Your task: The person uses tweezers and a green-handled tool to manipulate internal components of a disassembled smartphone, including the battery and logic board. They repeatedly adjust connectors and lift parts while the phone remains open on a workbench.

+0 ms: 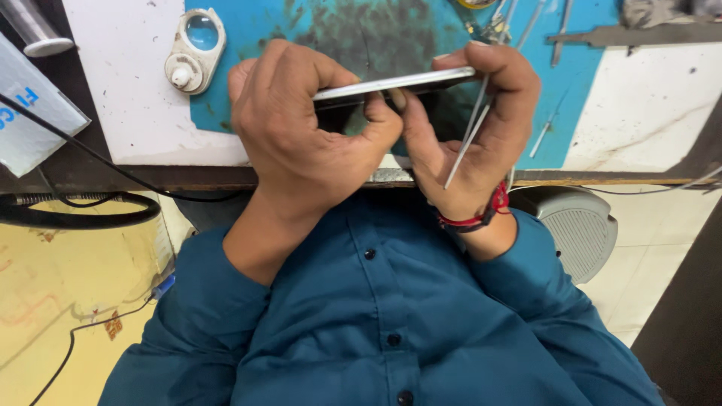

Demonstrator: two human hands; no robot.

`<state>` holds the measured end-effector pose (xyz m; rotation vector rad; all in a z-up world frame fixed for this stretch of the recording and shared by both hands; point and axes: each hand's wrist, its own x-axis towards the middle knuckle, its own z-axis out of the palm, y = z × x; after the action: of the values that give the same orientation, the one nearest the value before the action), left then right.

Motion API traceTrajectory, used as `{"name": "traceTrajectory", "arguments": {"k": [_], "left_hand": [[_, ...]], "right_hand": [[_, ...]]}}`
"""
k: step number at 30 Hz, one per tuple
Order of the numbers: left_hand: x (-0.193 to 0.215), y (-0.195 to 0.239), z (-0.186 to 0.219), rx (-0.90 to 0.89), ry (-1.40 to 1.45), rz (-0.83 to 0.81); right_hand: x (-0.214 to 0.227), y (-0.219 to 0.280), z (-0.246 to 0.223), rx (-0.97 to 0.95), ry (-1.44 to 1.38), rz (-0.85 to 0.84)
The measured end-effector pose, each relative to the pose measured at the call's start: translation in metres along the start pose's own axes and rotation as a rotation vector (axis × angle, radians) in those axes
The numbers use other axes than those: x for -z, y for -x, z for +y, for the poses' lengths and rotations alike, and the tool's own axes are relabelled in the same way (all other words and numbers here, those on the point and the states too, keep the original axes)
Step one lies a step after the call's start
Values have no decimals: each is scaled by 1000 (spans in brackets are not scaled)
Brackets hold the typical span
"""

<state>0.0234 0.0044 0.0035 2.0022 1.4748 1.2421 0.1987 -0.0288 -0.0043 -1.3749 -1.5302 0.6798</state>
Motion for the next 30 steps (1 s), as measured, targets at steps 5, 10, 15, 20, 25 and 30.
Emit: {"name": "traceTrajectory", "arguments": {"k": [5, 10, 15, 20, 25, 30], "left_hand": [[15, -18, 10, 130, 114, -144], [25, -15, 9, 263, 283, -254], [26, -17, 0, 183, 98, -346], [30, -10, -6, -4, -175, -340], [34, -2, -10, -88, -188, -351], [39, 8, -3, -176, -47, -331]], "right_hand": [[3, -20, -14, 99, 229, 49], [13, -20, -25, 84, 350, -22], [17, -23, -22, 68, 388, -86], [19, -19, -17, 117, 504, -81], [31, -15, -17, 161, 459, -79], [37, -4, -21, 164, 167, -176]]}}
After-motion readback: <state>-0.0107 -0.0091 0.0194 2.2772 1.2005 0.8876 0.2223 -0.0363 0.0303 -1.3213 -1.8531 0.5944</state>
